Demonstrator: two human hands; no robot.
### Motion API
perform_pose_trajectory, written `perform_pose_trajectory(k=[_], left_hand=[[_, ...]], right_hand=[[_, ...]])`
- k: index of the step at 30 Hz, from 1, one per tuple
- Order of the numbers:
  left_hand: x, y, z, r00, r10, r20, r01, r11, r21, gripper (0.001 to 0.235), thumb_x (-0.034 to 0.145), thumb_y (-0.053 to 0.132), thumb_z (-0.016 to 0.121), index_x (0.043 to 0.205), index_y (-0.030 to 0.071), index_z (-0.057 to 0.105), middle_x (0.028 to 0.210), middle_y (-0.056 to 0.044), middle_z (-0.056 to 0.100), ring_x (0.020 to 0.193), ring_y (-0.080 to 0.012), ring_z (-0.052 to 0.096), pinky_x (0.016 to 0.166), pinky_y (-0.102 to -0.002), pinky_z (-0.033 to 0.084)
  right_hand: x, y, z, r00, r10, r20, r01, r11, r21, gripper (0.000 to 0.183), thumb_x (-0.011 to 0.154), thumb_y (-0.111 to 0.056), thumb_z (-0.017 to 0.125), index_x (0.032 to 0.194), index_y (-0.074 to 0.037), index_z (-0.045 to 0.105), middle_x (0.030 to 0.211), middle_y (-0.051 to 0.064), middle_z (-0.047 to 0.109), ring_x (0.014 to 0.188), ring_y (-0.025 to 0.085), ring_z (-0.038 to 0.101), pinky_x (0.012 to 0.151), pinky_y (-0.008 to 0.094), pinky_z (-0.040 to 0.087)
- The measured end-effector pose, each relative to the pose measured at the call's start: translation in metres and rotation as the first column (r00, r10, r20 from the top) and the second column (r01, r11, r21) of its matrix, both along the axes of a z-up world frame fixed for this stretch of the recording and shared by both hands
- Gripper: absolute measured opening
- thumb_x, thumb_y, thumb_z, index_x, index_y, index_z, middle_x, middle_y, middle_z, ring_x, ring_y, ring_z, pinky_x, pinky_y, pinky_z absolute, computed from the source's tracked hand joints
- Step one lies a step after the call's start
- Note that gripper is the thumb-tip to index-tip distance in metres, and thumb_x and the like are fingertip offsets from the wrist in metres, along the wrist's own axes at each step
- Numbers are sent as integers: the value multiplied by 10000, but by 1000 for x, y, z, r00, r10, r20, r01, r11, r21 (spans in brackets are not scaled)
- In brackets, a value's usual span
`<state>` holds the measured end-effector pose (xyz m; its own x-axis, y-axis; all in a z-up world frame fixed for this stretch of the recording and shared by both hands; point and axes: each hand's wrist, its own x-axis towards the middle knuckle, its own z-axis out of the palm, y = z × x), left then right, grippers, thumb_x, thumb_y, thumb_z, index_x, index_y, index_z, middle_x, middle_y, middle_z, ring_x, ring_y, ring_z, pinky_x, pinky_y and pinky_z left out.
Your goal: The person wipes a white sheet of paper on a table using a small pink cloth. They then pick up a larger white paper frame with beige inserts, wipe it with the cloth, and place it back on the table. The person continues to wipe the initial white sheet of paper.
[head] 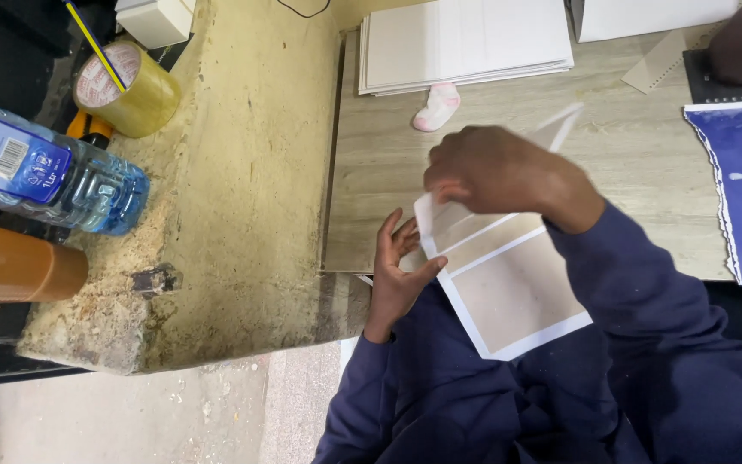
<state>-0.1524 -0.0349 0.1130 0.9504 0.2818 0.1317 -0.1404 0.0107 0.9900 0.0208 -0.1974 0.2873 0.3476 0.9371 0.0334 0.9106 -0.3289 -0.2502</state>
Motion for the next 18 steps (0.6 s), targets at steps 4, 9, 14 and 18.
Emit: perform_pose_trajectory(k=[4,9,14,18], left_hand=[[-24,-10,-40,919,-65,-389,60,998,-25,927,795,254,887,1599,157,435,1442,-124,714,1170,-226,743,970,-321,594],[-37,-48,-74,899,-47,-436,45,999,-17,845,812,322,867,1554,148,503,1440,-115,661,1170,-226,700,955,-338,585],[-32,-54,-99,925,-93,-369,25,982,-185,163,957,171,815,1081,71,778,1051,-35,824,921,-96,723,806,-260,579],[-23,-23,-89,939,24,-343,-72,989,-128,84,957,146,809,1020,100,778,873,41,709,782,-64,582,721,-238,483]], right_hand=[[37,-54,7,991,-67,112,44,979,198,206,1019,-264,656,1168,-207,787,1110,1,775,1021,298,718,747,469,525],[37,-95,33,969,-247,-14,244,946,213,225,1009,-292,725,1158,-149,813,1167,0,824,947,279,767,761,432,546],[43,-138,37,904,-426,-37,422,878,226,224,1075,-321,741,1170,-132,815,1017,11,824,909,214,756,802,368,509],[78,-184,12,734,-652,-189,679,704,209,284,1140,-398,780,1262,-142,803,985,28,757,907,182,655,788,366,457]])
